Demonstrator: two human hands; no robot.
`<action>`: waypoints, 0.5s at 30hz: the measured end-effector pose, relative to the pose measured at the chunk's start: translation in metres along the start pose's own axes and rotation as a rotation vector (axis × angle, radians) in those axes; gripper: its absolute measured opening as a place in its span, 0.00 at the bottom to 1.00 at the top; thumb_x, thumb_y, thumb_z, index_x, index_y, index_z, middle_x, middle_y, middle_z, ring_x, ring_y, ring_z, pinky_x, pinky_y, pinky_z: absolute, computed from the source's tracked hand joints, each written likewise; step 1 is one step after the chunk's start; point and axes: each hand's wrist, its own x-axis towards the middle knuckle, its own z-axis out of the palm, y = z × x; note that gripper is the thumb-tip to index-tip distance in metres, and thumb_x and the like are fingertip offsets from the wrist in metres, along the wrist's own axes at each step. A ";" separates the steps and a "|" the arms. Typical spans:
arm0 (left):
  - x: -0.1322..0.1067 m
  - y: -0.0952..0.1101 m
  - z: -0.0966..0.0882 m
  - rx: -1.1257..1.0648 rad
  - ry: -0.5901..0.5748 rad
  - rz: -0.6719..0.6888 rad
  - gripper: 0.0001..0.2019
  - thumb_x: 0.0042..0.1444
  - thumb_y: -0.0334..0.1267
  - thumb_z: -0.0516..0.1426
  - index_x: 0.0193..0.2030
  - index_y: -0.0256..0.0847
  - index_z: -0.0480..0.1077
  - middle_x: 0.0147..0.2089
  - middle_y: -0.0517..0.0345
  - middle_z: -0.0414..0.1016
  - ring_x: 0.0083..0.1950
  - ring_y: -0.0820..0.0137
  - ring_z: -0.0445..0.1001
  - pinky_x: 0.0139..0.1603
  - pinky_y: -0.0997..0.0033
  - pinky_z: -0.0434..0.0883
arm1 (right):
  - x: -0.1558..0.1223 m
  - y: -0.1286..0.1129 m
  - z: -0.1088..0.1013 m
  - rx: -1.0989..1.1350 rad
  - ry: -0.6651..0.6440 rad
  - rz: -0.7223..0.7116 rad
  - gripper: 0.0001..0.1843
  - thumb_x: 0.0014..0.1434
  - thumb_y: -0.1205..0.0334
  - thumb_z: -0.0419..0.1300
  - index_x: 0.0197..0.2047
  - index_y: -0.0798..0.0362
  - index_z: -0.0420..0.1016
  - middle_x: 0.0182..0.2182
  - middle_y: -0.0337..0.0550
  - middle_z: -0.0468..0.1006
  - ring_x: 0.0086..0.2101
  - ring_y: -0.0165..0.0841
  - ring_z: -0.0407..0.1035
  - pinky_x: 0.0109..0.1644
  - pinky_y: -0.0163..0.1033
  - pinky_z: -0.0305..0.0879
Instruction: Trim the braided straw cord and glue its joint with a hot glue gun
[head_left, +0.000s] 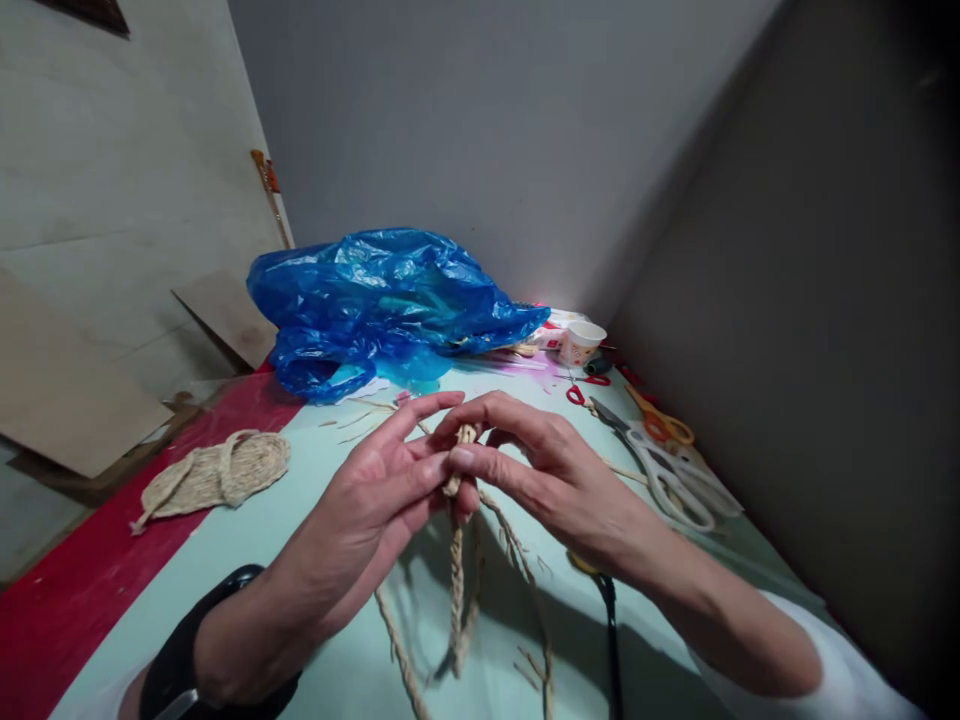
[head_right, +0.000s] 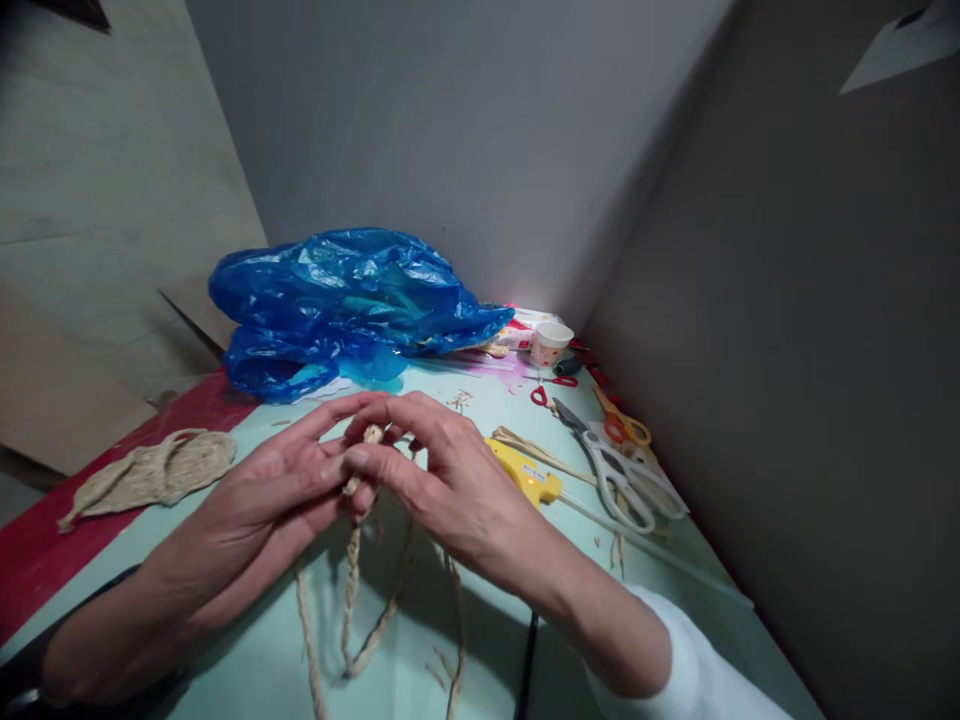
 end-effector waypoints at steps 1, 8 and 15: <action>0.000 -0.001 0.001 0.000 0.004 -0.001 0.19 0.61 0.28 0.60 0.59 0.41 0.71 0.38 0.56 0.78 0.34 0.74 0.75 0.38 0.76 0.74 | 0.001 0.003 0.002 0.079 -0.016 0.006 0.06 0.67 0.59 0.59 0.43 0.49 0.76 0.37 0.39 0.80 0.41 0.34 0.76 0.49 0.40 0.70; -0.001 -0.011 0.006 0.201 0.118 -0.054 0.22 0.50 0.29 0.68 0.52 0.42 0.70 0.40 0.56 0.79 0.34 0.68 0.81 0.37 0.72 0.76 | -0.001 0.017 -0.004 0.324 0.184 0.097 0.10 0.60 0.55 0.67 0.41 0.52 0.75 0.33 0.38 0.77 0.34 0.30 0.73 0.39 0.35 0.69; -0.005 -0.026 0.005 0.466 0.084 -0.145 0.09 0.57 0.42 0.62 0.37 0.37 0.73 0.24 0.59 0.73 0.17 0.76 0.66 0.16 0.78 0.62 | -0.018 0.032 -0.019 0.444 0.239 0.224 0.21 0.54 0.56 0.71 0.47 0.51 0.68 0.31 0.37 0.80 0.34 0.32 0.77 0.42 0.38 0.70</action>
